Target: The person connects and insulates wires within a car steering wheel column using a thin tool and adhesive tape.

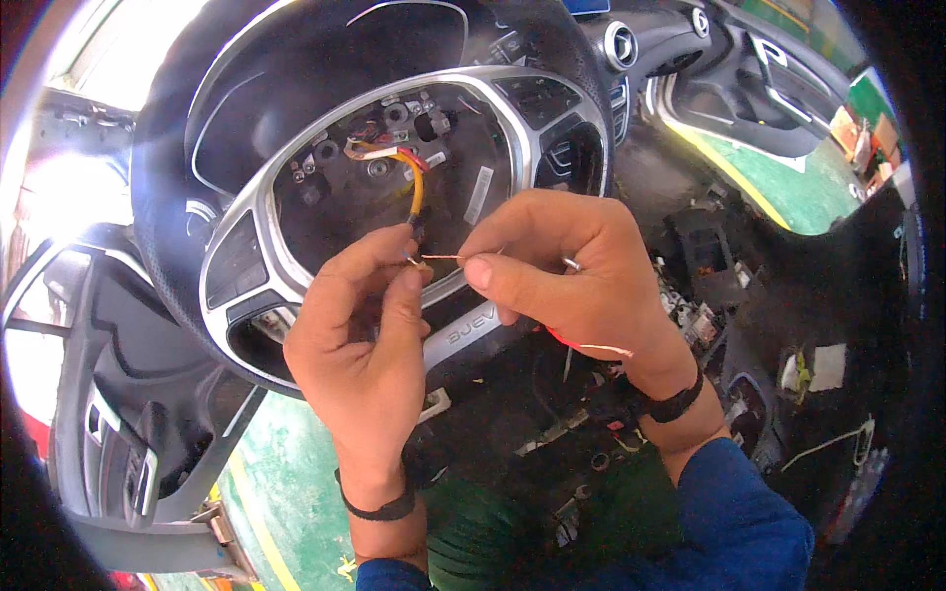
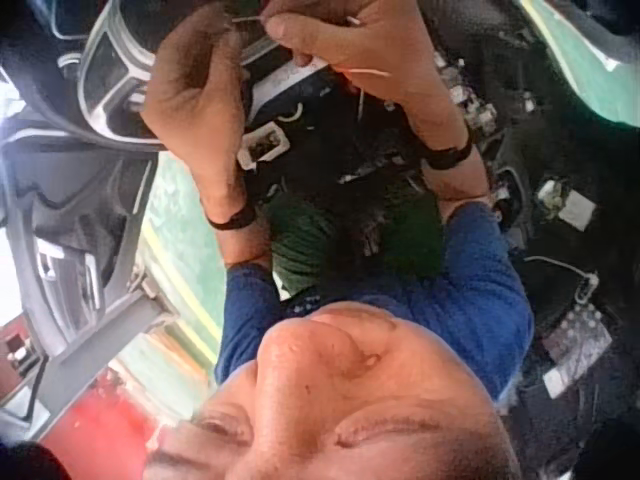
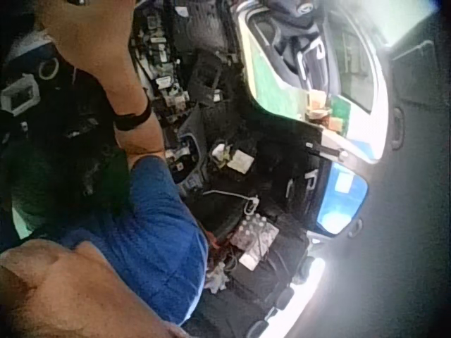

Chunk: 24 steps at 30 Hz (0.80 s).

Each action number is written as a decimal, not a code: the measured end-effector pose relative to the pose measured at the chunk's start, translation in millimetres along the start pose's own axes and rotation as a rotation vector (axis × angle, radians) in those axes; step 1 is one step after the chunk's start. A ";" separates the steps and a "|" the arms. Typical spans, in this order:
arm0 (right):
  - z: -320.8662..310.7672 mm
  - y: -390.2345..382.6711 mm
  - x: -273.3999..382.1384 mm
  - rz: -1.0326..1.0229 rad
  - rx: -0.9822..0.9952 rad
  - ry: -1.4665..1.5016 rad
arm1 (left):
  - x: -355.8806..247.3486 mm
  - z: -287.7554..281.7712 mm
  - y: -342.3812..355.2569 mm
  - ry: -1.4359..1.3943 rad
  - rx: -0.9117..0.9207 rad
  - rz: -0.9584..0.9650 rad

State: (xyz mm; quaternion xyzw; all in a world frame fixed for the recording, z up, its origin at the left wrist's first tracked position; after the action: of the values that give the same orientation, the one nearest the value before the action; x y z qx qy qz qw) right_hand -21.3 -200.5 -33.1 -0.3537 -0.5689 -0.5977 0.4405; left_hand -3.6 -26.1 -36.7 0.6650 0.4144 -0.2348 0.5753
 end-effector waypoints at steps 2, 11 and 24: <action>-9.2 4.0 -3.2 -0.041 -0.030 -0.041 | -2.1 2.4 0.0 -0.001 0.004 -0.010; -39.7 7.3 -8.7 -0.140 -0.125 -0.167 | -0.8 10.6 13.7 0.248 0.004 0.288; -43.9 10.4 -13.4 -0.204 -0.017 -0.290 | -7.9 19.0 28.3 0.611 0.184 0.635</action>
State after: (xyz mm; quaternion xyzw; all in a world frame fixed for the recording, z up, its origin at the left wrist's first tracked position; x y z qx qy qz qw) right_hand -3.3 -242.1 -46.1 -0.3806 -0.6543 -0.5867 0.2877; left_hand 18.4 -46.4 -18.6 0.8465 0.3180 0.1244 0.4086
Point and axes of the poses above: each hand's wrist, its own y-axis towards the middle knuckle, its own z-axis out of the palm, x = y × z, the point moved 3 cm from there along y, towards the middle knuckle, and after that the axes turned 6 degrees about y, right-handed, at the moved point
